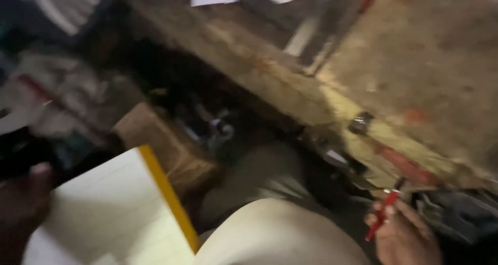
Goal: Draw straight lines on a white board using a try square and pencil, then open several small boxes to retrieve electronic or hardware components.
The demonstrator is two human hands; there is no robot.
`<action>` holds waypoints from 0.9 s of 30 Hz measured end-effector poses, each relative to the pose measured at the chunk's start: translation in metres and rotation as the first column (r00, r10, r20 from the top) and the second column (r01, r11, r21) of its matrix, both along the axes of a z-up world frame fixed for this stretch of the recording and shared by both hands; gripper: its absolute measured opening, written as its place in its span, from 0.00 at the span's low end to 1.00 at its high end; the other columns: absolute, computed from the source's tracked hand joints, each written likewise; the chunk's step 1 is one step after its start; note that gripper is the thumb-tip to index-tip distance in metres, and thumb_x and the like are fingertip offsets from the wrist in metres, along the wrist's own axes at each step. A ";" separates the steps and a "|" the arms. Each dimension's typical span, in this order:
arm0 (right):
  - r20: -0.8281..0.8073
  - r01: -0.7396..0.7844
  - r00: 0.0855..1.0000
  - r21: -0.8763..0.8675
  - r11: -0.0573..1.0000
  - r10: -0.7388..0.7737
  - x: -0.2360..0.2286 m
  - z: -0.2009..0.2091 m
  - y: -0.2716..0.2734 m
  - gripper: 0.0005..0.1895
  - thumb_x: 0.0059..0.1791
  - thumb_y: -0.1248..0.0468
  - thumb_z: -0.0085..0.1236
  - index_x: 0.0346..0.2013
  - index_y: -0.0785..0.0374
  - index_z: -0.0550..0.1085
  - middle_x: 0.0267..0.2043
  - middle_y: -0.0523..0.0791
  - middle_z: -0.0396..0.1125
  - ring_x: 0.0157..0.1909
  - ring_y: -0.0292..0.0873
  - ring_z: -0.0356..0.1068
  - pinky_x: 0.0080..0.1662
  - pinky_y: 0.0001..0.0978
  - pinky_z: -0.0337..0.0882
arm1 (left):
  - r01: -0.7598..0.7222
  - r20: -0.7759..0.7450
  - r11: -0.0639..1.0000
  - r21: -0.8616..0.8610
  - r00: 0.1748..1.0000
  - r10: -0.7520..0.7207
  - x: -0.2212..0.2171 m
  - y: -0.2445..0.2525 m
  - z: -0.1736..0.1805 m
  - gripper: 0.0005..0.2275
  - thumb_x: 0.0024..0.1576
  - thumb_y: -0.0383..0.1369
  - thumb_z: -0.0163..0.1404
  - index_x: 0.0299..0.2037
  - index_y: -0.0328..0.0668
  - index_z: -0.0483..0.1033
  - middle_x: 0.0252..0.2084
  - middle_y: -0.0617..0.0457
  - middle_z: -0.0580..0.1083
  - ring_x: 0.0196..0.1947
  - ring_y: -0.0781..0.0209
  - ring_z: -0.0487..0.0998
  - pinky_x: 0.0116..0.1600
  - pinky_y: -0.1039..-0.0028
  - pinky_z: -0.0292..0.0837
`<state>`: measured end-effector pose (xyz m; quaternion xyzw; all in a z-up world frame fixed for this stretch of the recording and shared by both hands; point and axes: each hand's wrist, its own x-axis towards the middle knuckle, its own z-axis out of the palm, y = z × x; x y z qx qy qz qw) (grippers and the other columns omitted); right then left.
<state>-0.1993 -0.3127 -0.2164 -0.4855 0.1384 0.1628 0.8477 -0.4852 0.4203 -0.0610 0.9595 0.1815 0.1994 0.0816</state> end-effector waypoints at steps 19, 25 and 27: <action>-0.213 -0.371 0.926 -0.349 0.860 0.313 0.095 -0.147 -0.079 0.19 0.55 0.53 0.51 0.55 0.59 0.61 0.45 0.45 0.62 0.43 0.48 0.68 0.47 0.60 0.69 | -0.322 -0.331 0.910 -0.261 0.915 0.229 -0.043 0.114 0.062 0.18 0.65 0.47 0.46 0.48 0.42 0.81 0.37 0.45 0.80 0.35 0.54 0.80 0.45 0.62 0.74; -0.073 -0.190 0.982 -0.278 0.942 0.176 0.089 -0.150 -0.079 0.13 0.61 0.56 0.50 0.55 0.55 0.60 0.46 0.44 0.59 0.43 0.45 0.63 0.47 0.54 0.66 | -0.262 -0.151 0.962 0.071 0.951 0.270 -0.069 0.149 0.094 0.18 0.68 0.45 0.43 0.43 0.38 0.79 0.32 0.44 0.78 0.31 0.53 0.79 0.42 0.63 0.74; -0.085 -0.239 0.971 -0.303 0.923 0.223 0.083 -0.149 -0.080 0.13 0.59 0.56 0.49 0.55 0.53 0.60 0.45 0.44 0.60 0.41 0.44 0.65 0.46 0.55 0.68 | -0.247 -0.090 0.951 0.186 0.960 0.267 -0.062 0.149 0.097 0.19 0.69 0.45 0.42 0.41 0.36 0.78 0.31 0.44 0.77 0.30 0.52 0.78 0.41 0.64 0.73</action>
